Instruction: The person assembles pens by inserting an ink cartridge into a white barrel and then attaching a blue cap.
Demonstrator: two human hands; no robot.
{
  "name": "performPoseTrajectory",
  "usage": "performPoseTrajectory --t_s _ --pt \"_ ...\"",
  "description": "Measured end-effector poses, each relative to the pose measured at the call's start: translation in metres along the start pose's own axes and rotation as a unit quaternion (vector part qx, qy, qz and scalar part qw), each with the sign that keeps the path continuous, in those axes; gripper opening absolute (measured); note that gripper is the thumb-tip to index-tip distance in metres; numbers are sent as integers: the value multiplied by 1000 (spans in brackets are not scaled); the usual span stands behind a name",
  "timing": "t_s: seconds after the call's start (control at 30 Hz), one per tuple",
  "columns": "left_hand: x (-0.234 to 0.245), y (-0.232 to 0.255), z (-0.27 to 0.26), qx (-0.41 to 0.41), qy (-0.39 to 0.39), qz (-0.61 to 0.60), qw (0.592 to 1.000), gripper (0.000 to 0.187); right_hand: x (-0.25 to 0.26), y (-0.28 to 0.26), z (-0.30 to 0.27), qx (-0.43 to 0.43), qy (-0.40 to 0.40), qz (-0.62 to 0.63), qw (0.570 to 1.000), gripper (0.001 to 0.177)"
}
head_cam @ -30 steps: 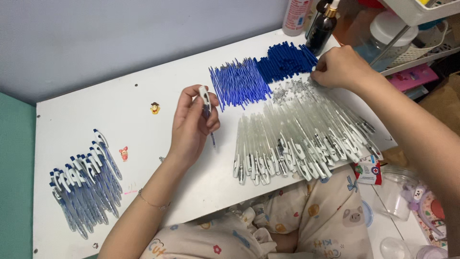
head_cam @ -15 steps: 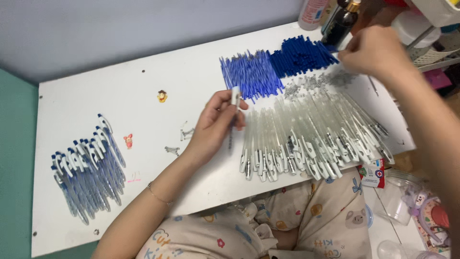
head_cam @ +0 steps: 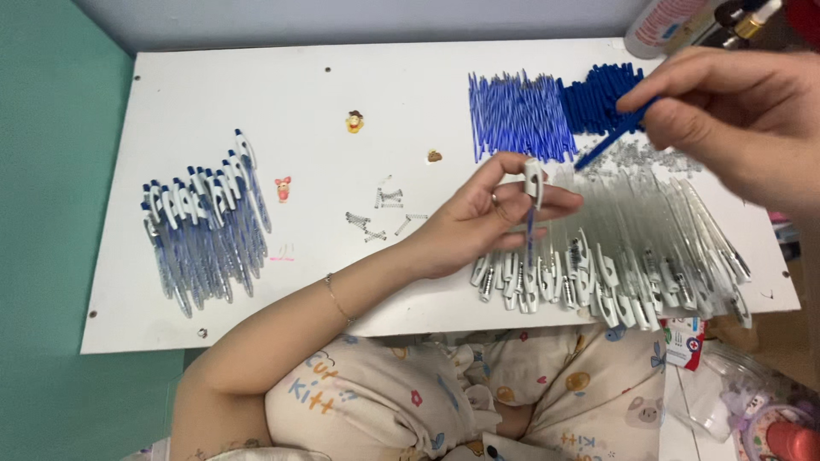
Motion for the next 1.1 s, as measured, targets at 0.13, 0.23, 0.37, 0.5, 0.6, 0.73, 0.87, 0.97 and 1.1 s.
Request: performPoseTrajectory --t_s 0.13,0.23,0.37,0.5,0.6,0.73,0.87,0.97,1.1 --pt "-8 1 -4 7 -23 -12 1000 24 -20 -40 -3 51 -20 1 998 15" --pt "-11 1 -5 14 -25 -23 999 24 -30 -57 -3 58 -35 -9 998 17" --pt "-13 2 -6 7 -28 -28 999 31 -35 -58 -4 65 -49 -18 996 19" --pt "-11 -3 -3 -3 -38 -33 999 28 -36 -64 -4 92 -39 -33 994 17" --pt "-12 7 -2 -83 -47 33 995 26 -35 -66 -7 117 -38 -44 991 17" --pt "-9 24 -4 -129 12 140 982 20 -28 -67 -12 135 -25 -60 989 15" --pt "-9 40 -10 -175 37 227 957 26 -28 -77 -27 169 -22 -36 985 17" --pt "-10 51 -12 -242 31 269 932 28 -24 -57 -36 184 5 -35 982 14" --pt "-3 49 -14 -290 48 358 886 27 -25 -64 -41 214 30 -61 974 11"
Point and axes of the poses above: each hand's wrist, its own z-axis towards the middle knuckle, its own x-axis out of the back of the hand, y = z × x, the point moved 7 cm from there along z, towards the middle knuckle, and after that the axes turned 9 degrees about y, right-handed, at the moved point
